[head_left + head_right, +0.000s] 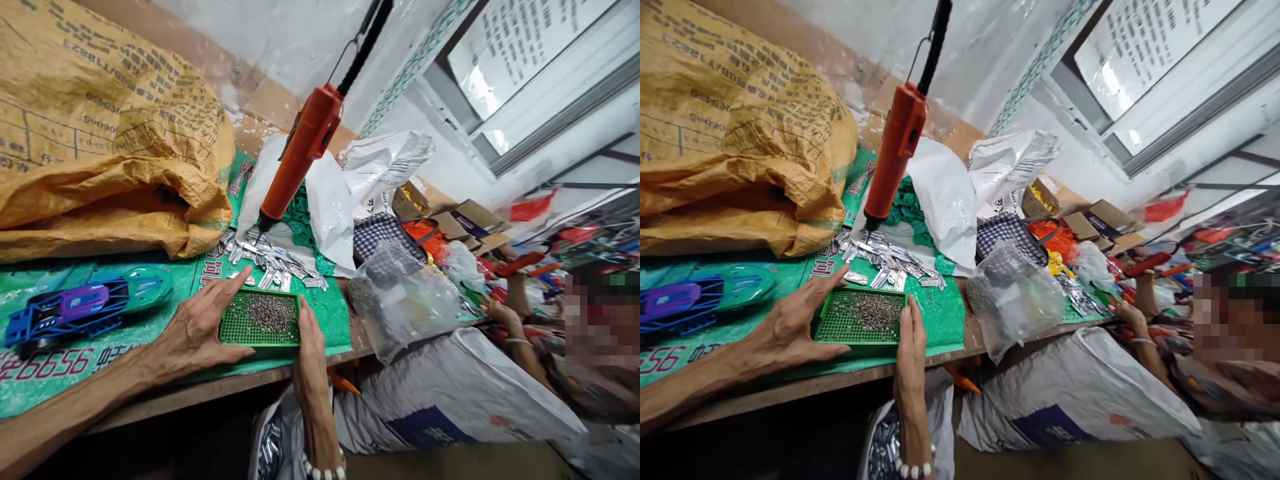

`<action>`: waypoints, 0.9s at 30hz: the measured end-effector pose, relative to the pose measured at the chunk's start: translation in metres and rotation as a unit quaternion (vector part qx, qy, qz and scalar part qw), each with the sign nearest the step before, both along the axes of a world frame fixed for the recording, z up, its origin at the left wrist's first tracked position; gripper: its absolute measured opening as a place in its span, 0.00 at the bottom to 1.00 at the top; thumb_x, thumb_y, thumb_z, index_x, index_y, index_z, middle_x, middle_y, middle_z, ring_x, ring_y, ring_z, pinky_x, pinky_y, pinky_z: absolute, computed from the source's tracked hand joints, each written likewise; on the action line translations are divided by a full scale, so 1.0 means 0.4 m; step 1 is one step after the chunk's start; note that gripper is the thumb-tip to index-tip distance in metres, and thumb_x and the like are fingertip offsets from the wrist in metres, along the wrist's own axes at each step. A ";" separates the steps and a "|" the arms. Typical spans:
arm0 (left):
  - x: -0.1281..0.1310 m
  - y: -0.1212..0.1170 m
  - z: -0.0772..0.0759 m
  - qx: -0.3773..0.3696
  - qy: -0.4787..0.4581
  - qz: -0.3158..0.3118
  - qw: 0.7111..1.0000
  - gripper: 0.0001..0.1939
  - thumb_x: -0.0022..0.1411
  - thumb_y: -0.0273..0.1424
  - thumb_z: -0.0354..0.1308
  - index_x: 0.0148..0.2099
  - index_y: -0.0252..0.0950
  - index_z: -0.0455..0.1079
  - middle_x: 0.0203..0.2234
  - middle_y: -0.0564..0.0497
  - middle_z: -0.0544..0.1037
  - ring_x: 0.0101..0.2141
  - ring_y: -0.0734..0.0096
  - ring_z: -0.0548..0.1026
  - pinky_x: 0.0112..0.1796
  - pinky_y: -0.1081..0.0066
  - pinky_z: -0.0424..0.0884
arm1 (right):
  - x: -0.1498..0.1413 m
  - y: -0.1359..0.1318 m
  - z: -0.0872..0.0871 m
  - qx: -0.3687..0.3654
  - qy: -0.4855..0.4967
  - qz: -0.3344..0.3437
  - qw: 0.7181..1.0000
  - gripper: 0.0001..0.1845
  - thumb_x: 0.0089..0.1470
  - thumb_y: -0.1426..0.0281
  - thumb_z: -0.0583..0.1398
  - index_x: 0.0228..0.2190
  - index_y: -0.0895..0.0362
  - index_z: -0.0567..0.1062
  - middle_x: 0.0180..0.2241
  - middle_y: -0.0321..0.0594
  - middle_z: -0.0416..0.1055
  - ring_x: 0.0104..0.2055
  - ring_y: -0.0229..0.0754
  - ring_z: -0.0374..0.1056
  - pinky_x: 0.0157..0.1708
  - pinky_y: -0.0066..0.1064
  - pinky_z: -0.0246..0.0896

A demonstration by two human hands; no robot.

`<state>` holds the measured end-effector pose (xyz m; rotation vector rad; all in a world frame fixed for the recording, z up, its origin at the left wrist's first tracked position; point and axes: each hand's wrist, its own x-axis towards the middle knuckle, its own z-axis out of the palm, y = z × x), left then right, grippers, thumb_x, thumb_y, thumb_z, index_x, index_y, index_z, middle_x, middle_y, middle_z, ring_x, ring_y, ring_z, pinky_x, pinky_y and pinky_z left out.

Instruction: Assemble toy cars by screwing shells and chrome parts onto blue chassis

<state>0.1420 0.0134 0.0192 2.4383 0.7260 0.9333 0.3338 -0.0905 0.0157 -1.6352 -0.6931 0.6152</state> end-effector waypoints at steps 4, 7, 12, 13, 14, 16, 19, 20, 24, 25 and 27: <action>-0.008 0.003 0.012 0.016 -0.034 0.005 0.999 0.59 0.55 0.35 0.69 0.76 0.44 0.33 0.57 0.42 0.69 0.56 0.48 0.70 0.57 0.51 0.70 | -0.031 0.007 -0.004 0.024 0.071 -0.003 0.997 0.34 0.60 0.48 0.57 0.61 0.52 0.71 0.68 0.40 0.62 0.71 0.48 0.56 0.70 0.44 0.50; -0.013 0.002 0.015 -0.001 -0.051 -0.013 0.999 0.61 0.54 0.37 0.70 0.76 0.45 0.31 0.59 0.41 0.68 0.58 0.45 0.69 0.60 0.45 0.67 | -0.050 0.011 0.007 0.047 0.122 -0.002 0.991 0.36 0.59 0.51 0.59 0.63 0.53 0.68 0.68 0.41 0.62 0.69 0.48 0.59 0.69 0.44 0.52; -0.012 0.007 -0.001 -0.080 -0.073 -0.041 0.993 0.63 0.55 0.44 0.71 0.76 0.47 0.28 0.63 0.40 0.65 0.65 0.41 0.63 0.64 0.37 0.56 | -0.061 0.005 0.035 0.069 0.207 -0.054 0.974 0.35 0.52 0.54 0.65 0.59 0.54 0.73 0.64 0.42 0.68 0.68 0.50 0.61 0.69 0.45 0.52; -0.011 0.010 -0.006 -0.103 -0.080 -0.055 0.990 0.63 0.56 0.46 0.69 0.76 0.48 0.26 0.65 0.39 0.63 0.66 0.40 0.60 0.65 0.36 0.54 | -0.062 0.004 0.038 0.069 0.211 -0.061 0.973 0.35 0.52 0.54 0.65 0.59 0.54 0.74 0.64 0.42 0.68 0.68 0.50 0.62 0.69 0.46 0.52; -0.009 0.014 -0.012 -0.121 -0.088 -0.070 0.986 0.63 0.57 0.49 0.68 0.75 0.49 0.24 0.67 0.38 0.60 0.67 0.40 0.58 0.65 0.35 0.53 | -0.064 0.003 0.041 0.070 0.214 -0.064 0.972 0.36 0.52 0.54 0.64 0.59 0.55 0.74 0.64 0.43 0.68 0.67 0.51 0.62 0.68 0.46 0.53; -0.006 0.019 -0.021 -0.141 -0.096 -0.093 0.981 0.65 0.56 0.53 0.68 0.75 0.49 0.20 0.71 0.37 0.50 0.70 0.37 0.52 0.65 0.33 0.51 | -0.068 0.003 0.042 0.076 0.217 -0.070 0.971 0.36 0.52 0.54 0.64 0.60 0.55 0.73 0.64 0.43 0.68 0.67 0.51 0.62 0.67 0.46 0.55; 0.001 0.016 -0.028 -0.154 -0.089 -0.091 0.980 0.67 0.54 0.53 0.69 0.75 0.48 0.21 0.72 0.36 0.49 0.70 0.36 0.49 0.65 0.33 0.50 | -0.073 0.005 0.038 0.083 0.210 -0.083 0.970 0.37 0.52 0.53 0.64 0.60 0.54 0.72 0.64 0.42 0.68 0.68 0.50 0.62 0.68 0.46 0.54; 0.003 0.013 -0.028 -0.163 -0.087 -0.086 0.979 0.67 0.54 0.52 0.69 0.75 0.48 0.22 0.71 0.36 0.51 0.70 0.38 0.50 0.65 0.34 0.50 | -0.073 0.005 0.037 0.085 0.208 -0.085 0.971 0.37 0.52 0.53 0.64 0.60 0.54 0.72 0.64 0.42 0.68 0.68 0.50 0.62 0.68 0.46 0.53; 0.013 0.000 -0.026 -0.177 -0.094 -0.077 0.977 0.69 0.51 0.49 0.72 0.75 0.48 0.24 0.68 0.38 0.56 0.67 0.39 0.58 0.64 0.37 0.55 | -0.066 -0.001 0.038 0.082 0.206 -0.087 0.971 0.37 0.51 0.53 0.64 0.59 0.55 0.74 0.63 0.44 0.68 0.67 0.52 0.63 0.68 0.48 0.54; 0.014 -0.001 -0.026 -0.172 -0.097 -0.080 0.977 0.69 0.49 0.48 0.73 0.75 0.49 0.25 0.67 0.38 0.57 0.66 0.38 0.59 0.64 0.37 0.56 | -0.064 -0.002 0.040 0.081 0.203 -0.090 0.972 0.36 0.51 0.53 0.64 0.59 0.56 0.74 0.63 0.44 0.68 0.67 0.53 0.62 0.68 0.48 0.54; 0.013 -0.001 -0.023 -0.177 -0.104 -0.084 0.975 0.69 0.49 0.45 0.74 0.75 0.50 0.26 0.65 0.39 0.59 0.64 0.39 0.63 0.63 0.38 0.59 | -0.064 -0.003 0.047 0.083 0.193 -0.093 0.973 0.35 0.51 0.54 0.64 0.58 0.56 0.75 0.64 0.43 0.68 0.69 0.51 0.60 0.69 0.46 0.51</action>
